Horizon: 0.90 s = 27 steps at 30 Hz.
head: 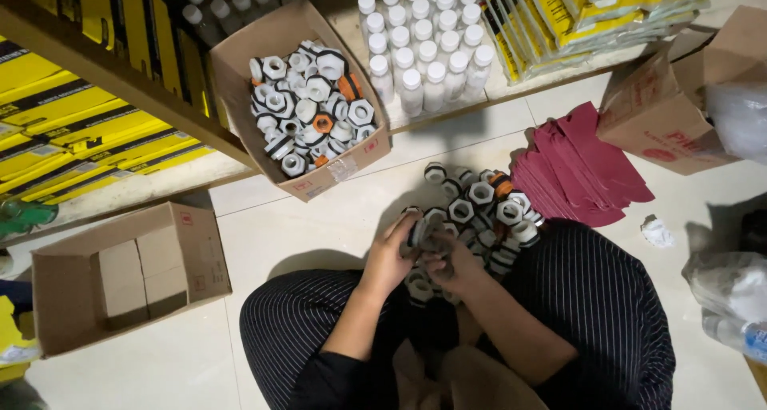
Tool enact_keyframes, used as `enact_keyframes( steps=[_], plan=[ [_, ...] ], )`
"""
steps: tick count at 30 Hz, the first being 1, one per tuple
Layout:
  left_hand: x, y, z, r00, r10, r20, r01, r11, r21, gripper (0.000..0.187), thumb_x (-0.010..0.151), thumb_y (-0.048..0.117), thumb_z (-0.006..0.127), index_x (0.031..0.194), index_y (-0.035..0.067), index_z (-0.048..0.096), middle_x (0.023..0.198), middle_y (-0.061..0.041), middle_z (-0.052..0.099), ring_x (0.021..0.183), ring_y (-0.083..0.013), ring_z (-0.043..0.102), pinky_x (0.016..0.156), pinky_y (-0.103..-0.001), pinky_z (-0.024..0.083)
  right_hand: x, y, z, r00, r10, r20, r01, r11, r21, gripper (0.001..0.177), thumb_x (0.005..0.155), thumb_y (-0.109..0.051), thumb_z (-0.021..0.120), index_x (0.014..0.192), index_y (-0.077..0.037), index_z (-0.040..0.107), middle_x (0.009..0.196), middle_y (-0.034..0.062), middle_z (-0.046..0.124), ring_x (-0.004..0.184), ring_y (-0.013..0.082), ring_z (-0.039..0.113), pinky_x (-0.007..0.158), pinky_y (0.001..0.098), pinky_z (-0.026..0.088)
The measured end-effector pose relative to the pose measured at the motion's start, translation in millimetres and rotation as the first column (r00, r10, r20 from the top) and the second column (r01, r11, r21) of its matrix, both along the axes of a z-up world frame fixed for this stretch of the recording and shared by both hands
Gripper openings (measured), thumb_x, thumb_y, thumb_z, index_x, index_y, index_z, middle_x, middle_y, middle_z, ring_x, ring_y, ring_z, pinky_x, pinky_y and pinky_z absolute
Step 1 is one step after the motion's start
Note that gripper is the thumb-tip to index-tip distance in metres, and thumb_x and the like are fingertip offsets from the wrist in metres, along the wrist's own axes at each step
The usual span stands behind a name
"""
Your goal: The person sits on the floor and repeatedly wipes small white and black plastic connectors with a cloth. They pick up each connector, rub it with the cloth, and place it back into the pile, continuing this process throughout the clip.
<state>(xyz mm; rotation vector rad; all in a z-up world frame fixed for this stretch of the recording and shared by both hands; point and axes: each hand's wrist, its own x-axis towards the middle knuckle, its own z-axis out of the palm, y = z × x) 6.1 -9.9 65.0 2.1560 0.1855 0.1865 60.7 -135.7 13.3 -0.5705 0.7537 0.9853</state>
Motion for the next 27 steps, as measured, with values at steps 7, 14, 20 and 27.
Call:
enact_keyframes(
  steps=[7, 14, 20, 27],
  plan=[
    [0.7, 4.9, -8.1, 0.996, 0.069, -0.064, -0.094, 0.764, -0.638, 0.056, 0.071, -0.008, 0.051, 0.124, 0.009, 0.043, 0.119, -0.021, 0.049, 0.108, -0.0309, 0.048, 0.091, -0.042, 0.042, 9.0, 1.6, 44.0, 0.999, -0.035, 0.001, 0.035, 0.999, -0.012, 0.033, 0.084, -0.017, 0.050, 0.107, -0.006, 0.031, 0.080, 0.0035, 0.030, 0.054, 0.0094, 0.038, 0.035, 0.0144, 0.034],
    [4.2, -3.1, -15.4, 0.950, 0.161, -0.268, -0.307, 0.311, -0.899, 0.051, 0.085, 0.024, 0.033, 0.127, -0.005, 0.035, 0.124, -0.025, 0.040, 0.112, -0.0299, 0.041, 0.096, -0.040, 0.033, -0.9, 3.1, 48.2, 0.393, 0.693, 0.605, -0.081, 0.681, -0.728, 0.064, 0.077, -0.037, 0.060, 0.123, -0.001, 0.034, 0.103, 0.0167, 0.038, 0.092, 0.0270, 0.039, 0.073, 0.0379, 0.035],
    [-11.8, -11.5, -104.3, 0.937, 0.228, -0.264, -0.326, 0.842, -0.430, 0.039, 0.089, 0.018, 0.035, 0.103, -0.012, 0.054, 0.100, -0.029, 0.055, 0.103, -0.0293, 0.049, 0.097, -0.036, 0.031, -12.5, 5.2, 43.6, 0.215, 0.761, 0.613, 0.050, 0.618, -0.785, 0.055, 0.085, -0.032, 0.054, 0.124, 0.003, 0.037, 0.125, 0.0240, 0.037, 0.117, 0.0379, 0.036, 0.093, 0.0484, 0.034],
    [-29.1, 10.7, -319.2, 0.960, 0.066, 0.271, -0.215, 0.796, 0.566, 0.033, 0.089, 0.008, 0.027, 0.106, -0.005, 0.052, 0.100, -0.024, 0.055, 0.096, -0.0301, 0.053, 0.088, -0.035, 0.039, -5.3, 5.0, 47.7, 0.192, 0.805, 0.561, 0.014, 0.569, -0.822, 0.058, 0.085, -0.039, 0.053, 0.124, 0.000, 0.038, 0.127, 0.0212, 0.035, 0.119, 0.0371, 0.034, 0.095, 0.0490, 0.033]
  ],
)
